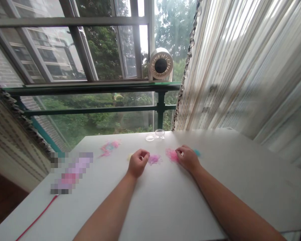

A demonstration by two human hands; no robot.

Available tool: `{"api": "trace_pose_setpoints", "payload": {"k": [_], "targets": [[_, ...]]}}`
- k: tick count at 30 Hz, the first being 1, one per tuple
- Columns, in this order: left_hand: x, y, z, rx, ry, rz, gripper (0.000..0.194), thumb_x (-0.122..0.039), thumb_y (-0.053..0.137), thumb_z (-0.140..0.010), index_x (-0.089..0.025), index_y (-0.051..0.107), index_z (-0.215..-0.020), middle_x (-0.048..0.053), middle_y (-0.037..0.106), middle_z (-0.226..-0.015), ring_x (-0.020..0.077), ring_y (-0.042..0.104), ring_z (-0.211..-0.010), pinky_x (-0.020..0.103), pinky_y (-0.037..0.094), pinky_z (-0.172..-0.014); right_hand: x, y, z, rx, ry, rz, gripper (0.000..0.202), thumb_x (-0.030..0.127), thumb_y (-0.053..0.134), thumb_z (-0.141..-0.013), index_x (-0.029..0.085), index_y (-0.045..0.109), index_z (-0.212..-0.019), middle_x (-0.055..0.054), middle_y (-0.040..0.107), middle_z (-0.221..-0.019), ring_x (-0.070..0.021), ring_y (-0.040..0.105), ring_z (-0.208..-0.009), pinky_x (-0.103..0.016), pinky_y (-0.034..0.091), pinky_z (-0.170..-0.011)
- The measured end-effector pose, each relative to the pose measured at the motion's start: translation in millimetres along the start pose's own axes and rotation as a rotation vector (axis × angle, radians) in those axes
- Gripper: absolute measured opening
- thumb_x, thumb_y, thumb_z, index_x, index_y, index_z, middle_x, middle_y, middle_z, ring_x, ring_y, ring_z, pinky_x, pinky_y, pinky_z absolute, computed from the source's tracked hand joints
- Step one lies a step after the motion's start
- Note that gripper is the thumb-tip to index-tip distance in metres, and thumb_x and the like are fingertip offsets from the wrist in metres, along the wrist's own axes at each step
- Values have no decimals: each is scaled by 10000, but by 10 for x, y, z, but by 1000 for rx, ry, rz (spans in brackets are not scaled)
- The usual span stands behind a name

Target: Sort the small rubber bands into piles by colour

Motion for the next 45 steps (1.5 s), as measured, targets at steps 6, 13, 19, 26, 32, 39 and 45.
{"api": "trace_pose_setpoints", "payload": {"k": [6,13,19,26,32,39,45], "targets": [[59,13,-11,0,-15,3,217,-346,564,-763,-137,622,-776,-3,591,-670,88,457,-552,200,380,-543,-86,-182,-16,-101,65,-71,279,250,389,-797,148,648,-789,-71,643,-762,-175,559,-656,-283,423,-660],[-9,140,69,55,5,22,170,-284,567,-759,-123,623,-760,-4,568,-629,81,463,-558,189,375,-533,590,105,239,202,-185,-253,239,322,430,-844,169,590,-755,-13,572,-608,-143,499,-559,-245,364,-543],[-250,183,125,104,119,-80,137,-227,566,-754,-125,656,-776,16,614,-658,85,496,-578,194,411,-566,1194,665,823,684,-518,-200,256,259,398,-870,183,475,-637,-3,527,-603,-122,434,-557,-241,303,-534],[-89,-402,-184,51,42,-260,199,-307,539,-793,-150,657,-830,26,666,-744,108,572,-654,210,462,-640,1217,789,896,808,-484,-105,218,270,414,-853,190,449,-654,-12,557,-637,-132,456,-579,-248,281,-548],[588,-1524,-231,-196,-288,-674,224,-201,536,-783,-154,619,-986,83,665,-1000,155,614,-838,254,462,-786,1305,907,880,888,-465,19,133,275,495,-789,211,521,-675,-16,624,-659,-167,534,-597,-268,217,-529],[954,-1965,-36,-136,-573,-958,425,-159,594,-726,-167,572,-1151,122,633,-1124,205,592,-998,270,415,-866,1309,1040,879,830,-492,25,282,336,429,-851,202,460,-604,-16,592,-557,-134,501,-484,-271,182,-480],[1000,-1991,-83,-144,-594,-998,286,-213,620,-704,-192,665,-986,80,691,-990,195,621,-883,257,436,-785,1305,1029,900,945,-547,-73,289,307,418,-853,200,401,-585,-15,585,-550,-119,506,-470,-247,226,-461]]}}
Point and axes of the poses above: each hand's wrist, its own z-axis away from the middle knuckle, its own y-axis out of the palm, x = y × z, the point moved 9 cm from there along -z, towards the middle knuckle
